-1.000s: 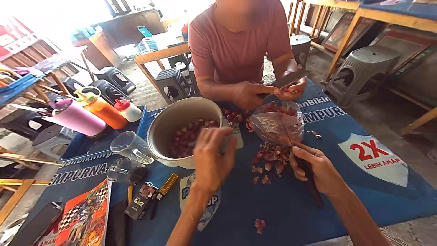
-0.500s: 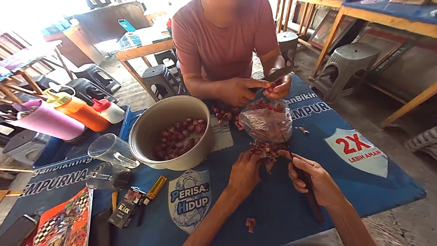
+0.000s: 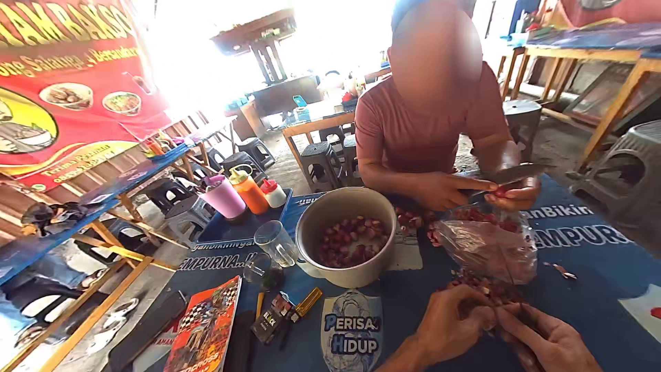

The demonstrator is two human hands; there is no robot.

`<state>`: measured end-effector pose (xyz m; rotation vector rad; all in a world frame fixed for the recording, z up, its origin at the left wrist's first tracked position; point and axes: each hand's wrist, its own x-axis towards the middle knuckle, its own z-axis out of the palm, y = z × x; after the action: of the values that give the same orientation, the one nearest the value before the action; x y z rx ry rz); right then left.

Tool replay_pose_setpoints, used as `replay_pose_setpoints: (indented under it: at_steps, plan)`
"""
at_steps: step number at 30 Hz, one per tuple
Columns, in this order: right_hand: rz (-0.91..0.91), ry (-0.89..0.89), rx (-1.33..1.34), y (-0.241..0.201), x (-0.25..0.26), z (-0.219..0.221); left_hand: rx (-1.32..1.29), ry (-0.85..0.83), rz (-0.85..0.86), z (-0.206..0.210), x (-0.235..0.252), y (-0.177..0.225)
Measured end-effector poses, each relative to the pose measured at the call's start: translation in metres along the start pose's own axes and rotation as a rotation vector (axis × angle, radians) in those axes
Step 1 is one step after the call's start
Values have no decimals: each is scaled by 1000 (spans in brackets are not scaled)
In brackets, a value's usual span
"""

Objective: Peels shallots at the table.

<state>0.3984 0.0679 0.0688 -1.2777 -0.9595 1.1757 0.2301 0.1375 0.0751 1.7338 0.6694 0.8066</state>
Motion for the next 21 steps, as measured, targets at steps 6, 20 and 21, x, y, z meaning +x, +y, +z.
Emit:
replay_pose_setpoints:
  at_steps: [6,20,21]
  plan:
    - [8,-21,-14,1,-1,-2,75,77,117,-6,-5,6]
    - [133,10,202,21,-13,-16,1117,594,97,-172,13,74]
    - [134,21,202,22,-14,-16,1129,622,161,-167,14,71]
